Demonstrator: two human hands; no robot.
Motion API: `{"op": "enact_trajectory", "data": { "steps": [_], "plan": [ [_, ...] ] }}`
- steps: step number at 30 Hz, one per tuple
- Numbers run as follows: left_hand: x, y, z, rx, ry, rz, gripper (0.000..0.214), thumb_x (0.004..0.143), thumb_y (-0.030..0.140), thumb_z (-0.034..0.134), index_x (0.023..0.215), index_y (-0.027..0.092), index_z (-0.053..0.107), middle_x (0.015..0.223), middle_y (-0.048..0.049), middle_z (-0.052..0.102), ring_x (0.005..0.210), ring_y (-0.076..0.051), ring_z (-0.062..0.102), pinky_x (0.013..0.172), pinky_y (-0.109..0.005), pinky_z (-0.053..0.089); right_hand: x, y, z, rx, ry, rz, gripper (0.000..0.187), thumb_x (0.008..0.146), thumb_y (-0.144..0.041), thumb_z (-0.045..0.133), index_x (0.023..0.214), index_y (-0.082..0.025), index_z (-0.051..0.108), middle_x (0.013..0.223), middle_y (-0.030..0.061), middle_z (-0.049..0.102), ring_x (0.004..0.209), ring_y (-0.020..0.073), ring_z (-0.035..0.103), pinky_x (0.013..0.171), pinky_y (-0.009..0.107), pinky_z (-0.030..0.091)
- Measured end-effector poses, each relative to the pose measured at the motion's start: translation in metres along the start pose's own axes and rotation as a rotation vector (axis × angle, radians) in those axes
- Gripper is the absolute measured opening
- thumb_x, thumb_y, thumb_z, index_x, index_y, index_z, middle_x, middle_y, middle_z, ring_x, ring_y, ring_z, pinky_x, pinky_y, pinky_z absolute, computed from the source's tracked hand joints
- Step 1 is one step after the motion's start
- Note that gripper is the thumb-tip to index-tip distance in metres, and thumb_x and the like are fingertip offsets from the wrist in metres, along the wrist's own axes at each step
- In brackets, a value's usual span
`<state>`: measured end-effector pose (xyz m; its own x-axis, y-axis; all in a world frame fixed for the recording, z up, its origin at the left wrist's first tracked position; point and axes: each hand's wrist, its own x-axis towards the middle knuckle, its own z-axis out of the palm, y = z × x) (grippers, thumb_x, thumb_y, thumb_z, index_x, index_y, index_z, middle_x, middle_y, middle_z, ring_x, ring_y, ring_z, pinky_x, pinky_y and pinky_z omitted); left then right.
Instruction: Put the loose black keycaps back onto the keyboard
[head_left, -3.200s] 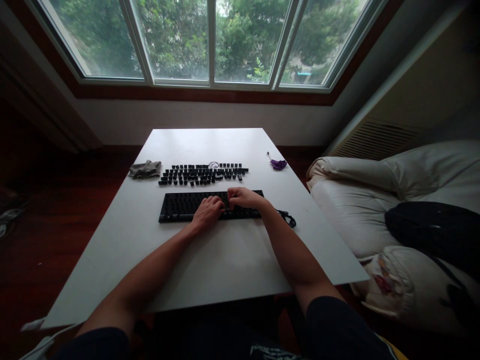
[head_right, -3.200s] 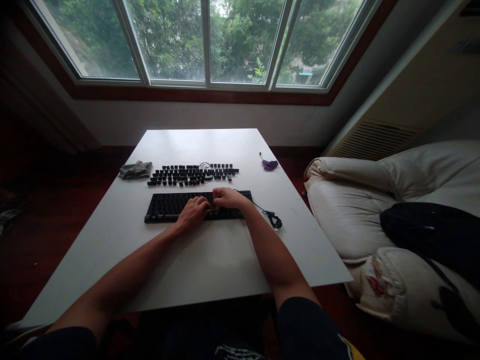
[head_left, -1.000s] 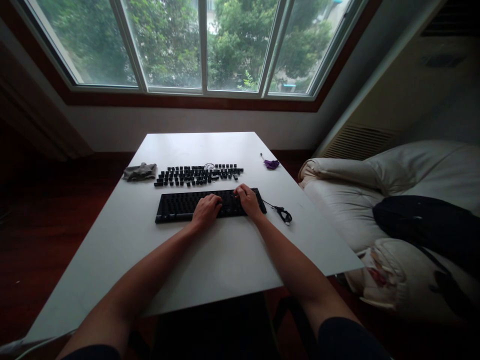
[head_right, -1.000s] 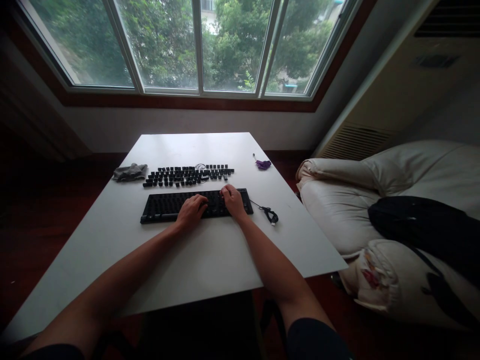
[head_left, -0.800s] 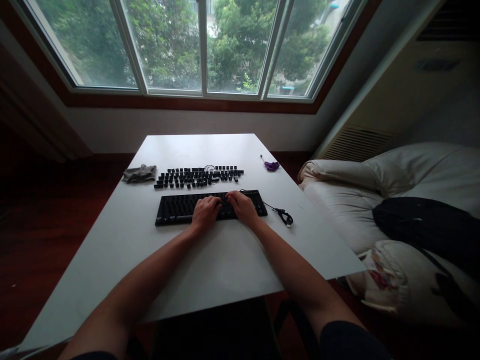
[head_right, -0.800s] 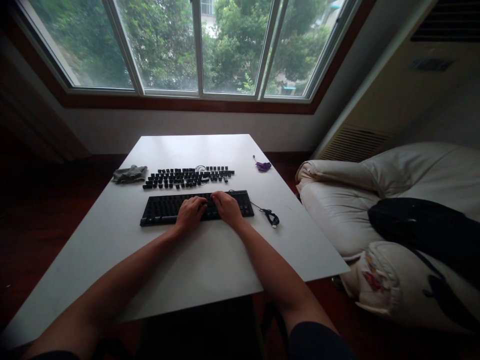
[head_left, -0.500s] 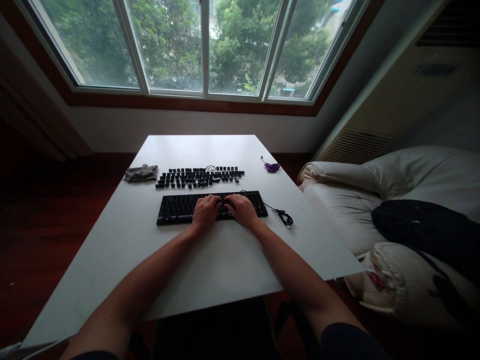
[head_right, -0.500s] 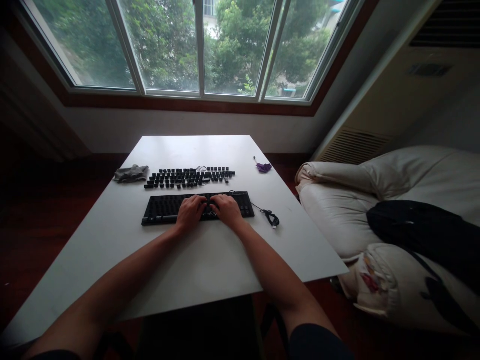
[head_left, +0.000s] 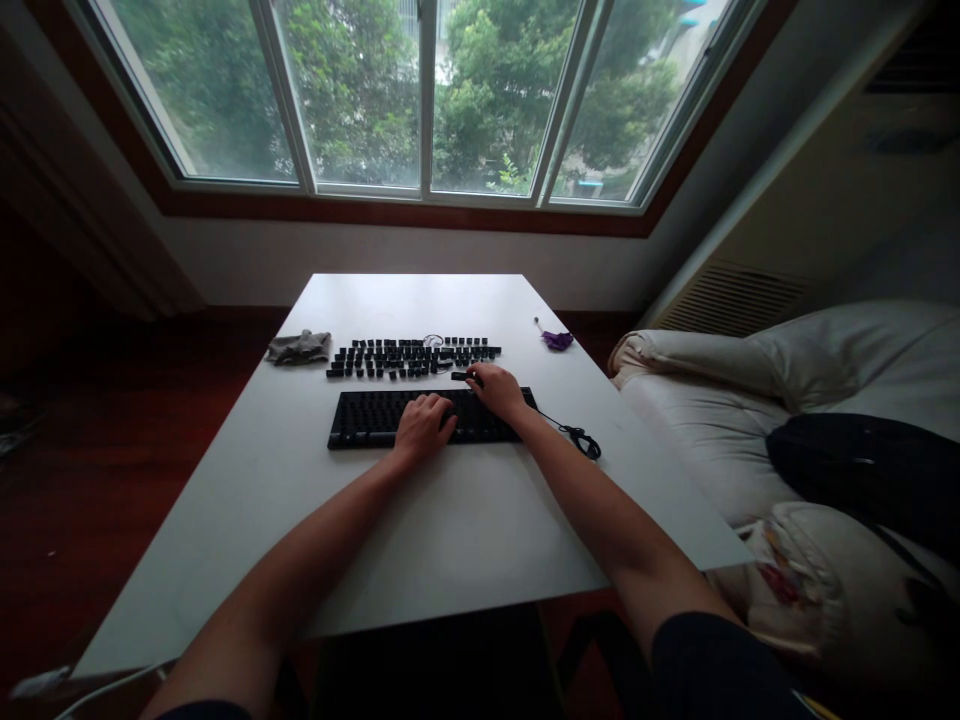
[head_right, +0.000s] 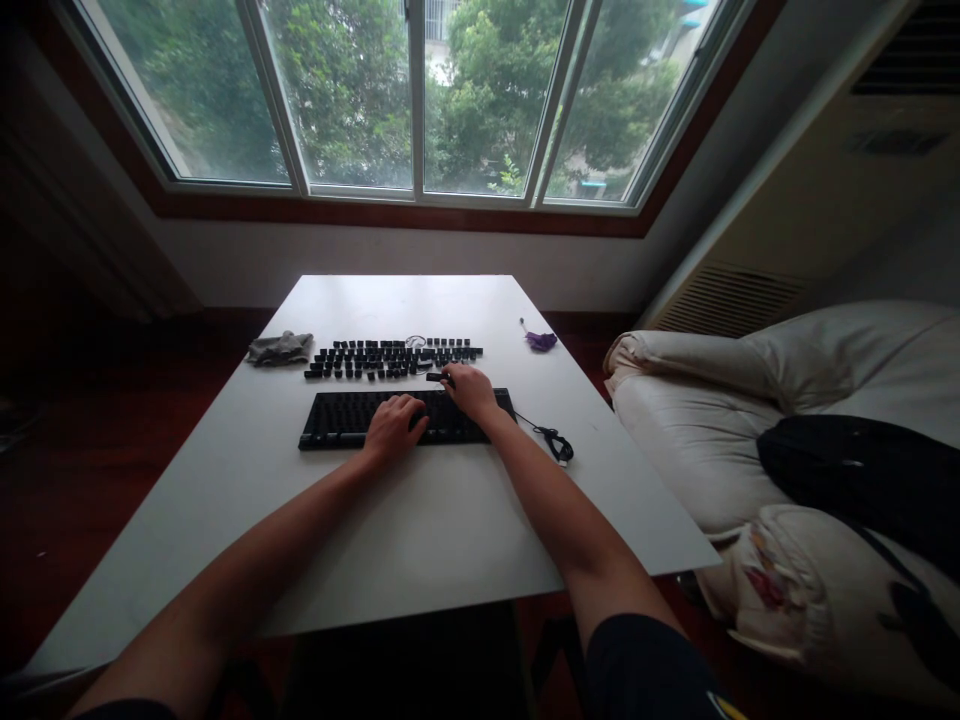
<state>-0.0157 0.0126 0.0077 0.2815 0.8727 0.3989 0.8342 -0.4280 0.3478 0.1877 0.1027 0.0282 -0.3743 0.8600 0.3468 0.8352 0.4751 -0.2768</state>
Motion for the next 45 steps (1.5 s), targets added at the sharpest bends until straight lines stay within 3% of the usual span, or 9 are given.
{"op": "enact_trajectory", "data": {
  "steps": [9,13,18,24,29,33,35,42,45],
  "plan": [
    [0.002,0.001,0.000,0.082,-0.054,0.052,0.017,0.095,0.036,0.060,0.105,0.024,0.067,0.111,-0.0077,0.064,0.106,-0.026,0.055,0.090,-0.040,0.043,0.060,0.008,0.025,-0.149,-0.238,0.053,0.025,0.095,-0.034,0.063,0.118,-0.024,0.067,0.114,0.0094,0.074,0.104,0.0244,0.068,0.085,0.030,0.047],
    [0.003,0.001,0.000,0.093,-0.059,0.052,0.017,0.095,0.036,0.060,0.104,0.024,0.067,0.111,-0.0075,0.063,0.106,-0.026,0.054,0.090,-0.041,0.043,0.067,0.008,0.034,-0.159,-0.268,0.052,0.025,0.093,-0.034,0.065,0.116,-0.024,0.068,0.115,0.0094,0.074,0.106,0.0246,0.068,0.087,0.030,0.048],
    [0.004,0.002,-0.001,0.086,-0.062,0.055,0.015,0.095,0.034,0.060,0.104,0.024,0.067,0.111,-0.0076,0.064,0.106,-0.026,0.054,0.090,-0.042,0.043,0.067,0.008,0.039,-0.111,-0.215,0.047,0.023,0.089,-0.029,0.068,0.112,-0.023,0.069,0.113,0.0108,0.074,0.102,0.0260,0.069,0.085,0.032,0.049],
    [0.002,0.003,-0.001,0.080,-0.037,0.075,0.020,0.093,0.040,0.063,0.104,0.024,0.067,0.108,-0.0081,0.063,0.105,-0.027,0.054,0.089,-0.043,0.043,0.050,0.009,0.031,0.078,-0.055,0.049,0.019,0.086,-0.023,0.065,0.105,-0.021,0.068,0.104,0.0079,0.073,0.093,0.0222,0.067,0.084,0.033,0.050],
    [0.000,0.006,-0.003,0.084,-0.042,0.085,0.028,0.090,0.047,0.066,0.105,0.024,0.068,0.108,-0.0084,0.063,0.106,-0.028,0.054,0.090,-0.044,0.043,0.015,0.001,0.008,0.450,0.149,0.053,0.018,0.082,-0.017,0.049,0.092,-0.021,0.063,0.096,0.0046,0.070,0.091,0.0197,0.064,0.089,0.034,0.050],
    [0.000,0.007,-0.003,0.086,-0.053,0.096,0.031,0.089,0.050,0.067,0.106,0.024,0.068,0.110,-0.0088,0.062,0.107,-0.028,0.054,0.091,-0.044,0.042,-0.015,-0.007,-0.009,0.867,0.118,0.130,0.019,0.091,-0.029,0.041,0.095,-0.022,0.058,0.101,0.0049,0.071,0.098,0.0201,0.065,0.087,0.034,0.052],
    [0.001,0.007,-0.004,0.091,-0.067,0.120,0.035,0.087,0.053,0.068,0.107,0.024,0.068,0.113,-0.0093,0.062,0.108,-0.028,0.053,0.092,-0.044,0.042,-0.025,-0.006,-0.012,0.959,0.141,0.169,0.025,0.096,-0.037,0.038,0.097,-0.022,0.058,0.101,0.0049,0.070,0.097,0.0199,0.065,0.086,0.033,0.051],
    [0.004,0.004,-0.004,0.125,-0.113,0.156,0.037,0.085,0.052,0.071,0.110,0.025,0.068,0.119,-0.0107,0.061,0.112,-0.030,0.052,0.096,-0.046,0.041,-0.036,0.008,-0.007,0.778,0.130,0.307,0.055,0.100,-0.063,0.029,0.078,-0.022,0.060,0.062,0.0001,0.053,0.059,0.0172,0.053,0.060,0.029,0.045],
    [0.005,0.003,-0.004,0.140,-0.112,0.167,0.038,0.085,0.052,0.071,0.109,0.024,0.067,0.119,-0.0112,0.061,0.112,-0.031,0.052,0.096,-0.046,0.042,-0.038,0.010,-0.006,0.728,0.150,0.313,0.053,0.098,-0.064,0.035,0.077,-0.022,0.061,0.055,-0.0014,0.050,0.054,0.0166,0.050,0.056,0.029,0.042]
  ]
}}
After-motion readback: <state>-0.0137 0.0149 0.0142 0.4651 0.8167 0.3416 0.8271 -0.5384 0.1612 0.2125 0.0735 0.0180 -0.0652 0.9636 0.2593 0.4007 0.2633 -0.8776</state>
